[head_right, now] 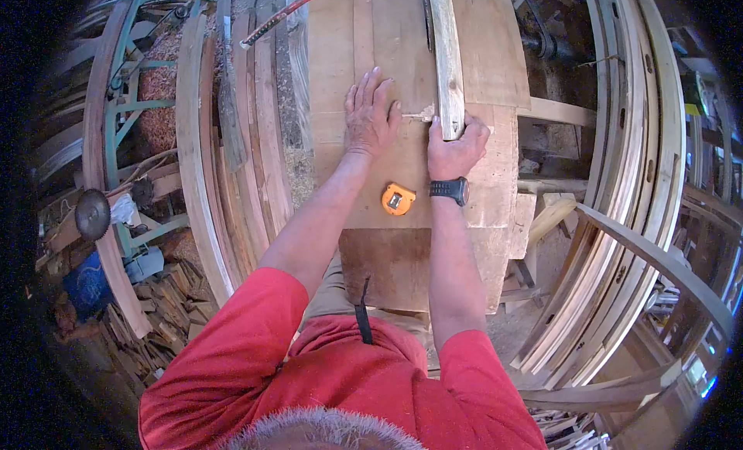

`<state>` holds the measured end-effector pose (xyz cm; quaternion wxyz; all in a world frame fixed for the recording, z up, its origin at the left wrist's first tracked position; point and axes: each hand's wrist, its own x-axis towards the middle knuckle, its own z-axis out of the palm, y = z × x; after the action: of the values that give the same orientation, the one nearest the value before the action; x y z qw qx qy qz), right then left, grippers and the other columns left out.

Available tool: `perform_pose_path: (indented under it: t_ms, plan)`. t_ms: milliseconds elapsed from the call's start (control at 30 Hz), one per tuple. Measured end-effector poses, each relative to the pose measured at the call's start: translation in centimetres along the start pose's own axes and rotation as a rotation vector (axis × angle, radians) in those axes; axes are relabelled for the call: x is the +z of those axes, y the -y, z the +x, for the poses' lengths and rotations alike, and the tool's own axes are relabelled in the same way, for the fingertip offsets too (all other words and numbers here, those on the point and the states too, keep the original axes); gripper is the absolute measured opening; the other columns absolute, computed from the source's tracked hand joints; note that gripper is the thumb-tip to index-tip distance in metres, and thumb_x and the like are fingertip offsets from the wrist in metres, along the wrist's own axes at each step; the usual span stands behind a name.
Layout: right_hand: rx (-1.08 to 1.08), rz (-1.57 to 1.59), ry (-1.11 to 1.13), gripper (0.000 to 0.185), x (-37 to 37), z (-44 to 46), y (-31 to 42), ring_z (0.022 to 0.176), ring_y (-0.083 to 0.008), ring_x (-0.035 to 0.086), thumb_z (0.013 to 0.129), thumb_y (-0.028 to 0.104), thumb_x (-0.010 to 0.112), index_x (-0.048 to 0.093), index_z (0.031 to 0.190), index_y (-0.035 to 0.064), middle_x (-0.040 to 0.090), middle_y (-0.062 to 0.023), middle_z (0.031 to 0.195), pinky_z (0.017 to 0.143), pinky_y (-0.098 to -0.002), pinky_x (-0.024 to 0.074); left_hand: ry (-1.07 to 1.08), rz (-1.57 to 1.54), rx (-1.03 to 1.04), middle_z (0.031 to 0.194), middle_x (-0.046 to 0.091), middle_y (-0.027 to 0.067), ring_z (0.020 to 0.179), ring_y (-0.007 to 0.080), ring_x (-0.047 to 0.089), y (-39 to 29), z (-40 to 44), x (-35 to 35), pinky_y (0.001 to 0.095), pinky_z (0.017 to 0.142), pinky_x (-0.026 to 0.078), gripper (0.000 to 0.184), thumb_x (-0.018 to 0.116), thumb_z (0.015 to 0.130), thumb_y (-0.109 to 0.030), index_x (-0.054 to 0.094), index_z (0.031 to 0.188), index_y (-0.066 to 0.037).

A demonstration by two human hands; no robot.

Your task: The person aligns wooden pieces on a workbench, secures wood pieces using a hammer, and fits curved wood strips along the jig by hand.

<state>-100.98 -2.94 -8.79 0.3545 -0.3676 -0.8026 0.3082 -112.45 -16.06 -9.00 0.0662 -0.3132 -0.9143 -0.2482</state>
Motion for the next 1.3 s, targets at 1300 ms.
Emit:
perform_pose_path:
  t_ms: [1300]
  plan:
    - [-0.039,-0.201,0.06,0.055,-2.0,-2.5,0.6,0.118,-0.0395,0.057,0.081,0.025,0.083,0.063,0.127,0.0021,0.064,-0.0197,0.127,0.103,-0.0482,0.0457,0.059,-0.055,0.068,0.162,0.032,0.0227,0.154,0.0398,0.025,-0.2,0.1,-1.3,0.0586,0.124,0.017,0.057,0.06,0.097,-0.028,0.043,0.146,-0.005]
